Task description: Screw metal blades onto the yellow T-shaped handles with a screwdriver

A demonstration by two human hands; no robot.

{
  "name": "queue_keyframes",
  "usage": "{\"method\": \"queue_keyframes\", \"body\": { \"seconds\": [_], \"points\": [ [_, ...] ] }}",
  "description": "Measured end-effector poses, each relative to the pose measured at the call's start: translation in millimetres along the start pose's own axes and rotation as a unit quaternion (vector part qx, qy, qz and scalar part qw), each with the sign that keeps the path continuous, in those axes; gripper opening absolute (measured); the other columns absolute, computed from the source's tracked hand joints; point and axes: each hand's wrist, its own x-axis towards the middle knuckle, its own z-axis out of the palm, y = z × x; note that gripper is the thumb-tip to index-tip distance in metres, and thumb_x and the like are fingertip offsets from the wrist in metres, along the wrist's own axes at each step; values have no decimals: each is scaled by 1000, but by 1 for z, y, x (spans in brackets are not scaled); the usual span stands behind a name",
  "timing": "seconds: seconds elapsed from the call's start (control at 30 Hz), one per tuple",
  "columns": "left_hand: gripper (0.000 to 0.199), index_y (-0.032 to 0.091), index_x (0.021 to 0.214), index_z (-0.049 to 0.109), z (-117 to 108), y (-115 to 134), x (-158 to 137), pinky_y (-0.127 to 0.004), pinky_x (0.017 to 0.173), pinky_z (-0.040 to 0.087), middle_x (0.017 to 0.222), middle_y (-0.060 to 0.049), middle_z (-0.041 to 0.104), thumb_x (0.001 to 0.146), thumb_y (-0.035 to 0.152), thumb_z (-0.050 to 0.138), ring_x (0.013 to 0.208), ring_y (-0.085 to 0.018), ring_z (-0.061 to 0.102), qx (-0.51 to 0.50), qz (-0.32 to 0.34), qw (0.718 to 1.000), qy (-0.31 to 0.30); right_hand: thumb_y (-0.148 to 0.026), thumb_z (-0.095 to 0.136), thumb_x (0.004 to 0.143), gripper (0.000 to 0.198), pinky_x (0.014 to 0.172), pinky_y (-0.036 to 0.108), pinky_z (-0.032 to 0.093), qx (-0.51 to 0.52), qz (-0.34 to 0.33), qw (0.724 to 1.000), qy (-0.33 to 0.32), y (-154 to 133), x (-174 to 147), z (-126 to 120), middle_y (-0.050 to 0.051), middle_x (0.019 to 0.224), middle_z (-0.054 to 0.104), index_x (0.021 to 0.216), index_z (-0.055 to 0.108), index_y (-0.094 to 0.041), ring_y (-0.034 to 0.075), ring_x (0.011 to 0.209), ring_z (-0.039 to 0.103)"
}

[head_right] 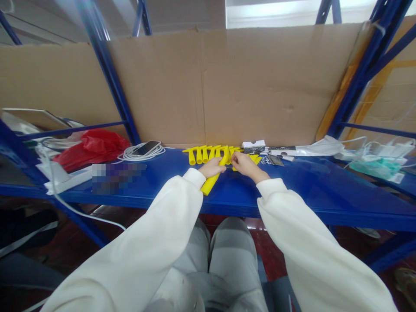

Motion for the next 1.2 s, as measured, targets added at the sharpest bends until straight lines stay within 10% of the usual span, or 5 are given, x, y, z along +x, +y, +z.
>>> {"method": "queue_keyframes", "body": {
  "seconds": [0.3, 0.5, 0.7, 1.2],
  "points": [
    [11, 18, 74, 59, -4, -3, 0, -25, 68, 48, 73, 1, 64, 68, 9, 58, 76, -18, 62, 12, -3, 1000, 28, -19, 51, 85, 16, 70, 29, 51, 5, 16, 998, 53, 20, 5, -2, 7, 79, 72, 91, 66, -18, 20, 72, 65],
    [9, 18, 72, 57, -4, -3, -1, -26, 68, 47, 69, 2, 62, 69, 10, 58, 73, -17, 61, 13, -4, 1000, 25, -18, 51, 85, 24, 80, 33, 52, -68, 207, 970, 107, 67, 1, -29, 16, 94, 75, 97, 71, -13, 26, 89, 70],
    [11, 18, 72, 56, -3, -3, -1, -26, 69, 47, 69, 2, 62, 68, 9, 57, 73, -17, 61, 1, -11, 1000, 29, -15, 55, 82, 23, 81, 34, 52, -143, 356, 924, 13, 105, -15, -39, 19, 89, 75, 91, 76, -14, 31, 98, 71],
    [10, 19, 70, 55, -4, -2, -2, -26, 67, 47, 69, 2, 61, 67, 10, 59, 72, -17, 60, -2, -12, 1000, 21, -16, 51, 86, 32, 92, 44, 52, -171, 361, 916, -27, 97, -19, -30, 25, 117, 70, 109, 72, -10, 34, 112, 68]
  ]
}}
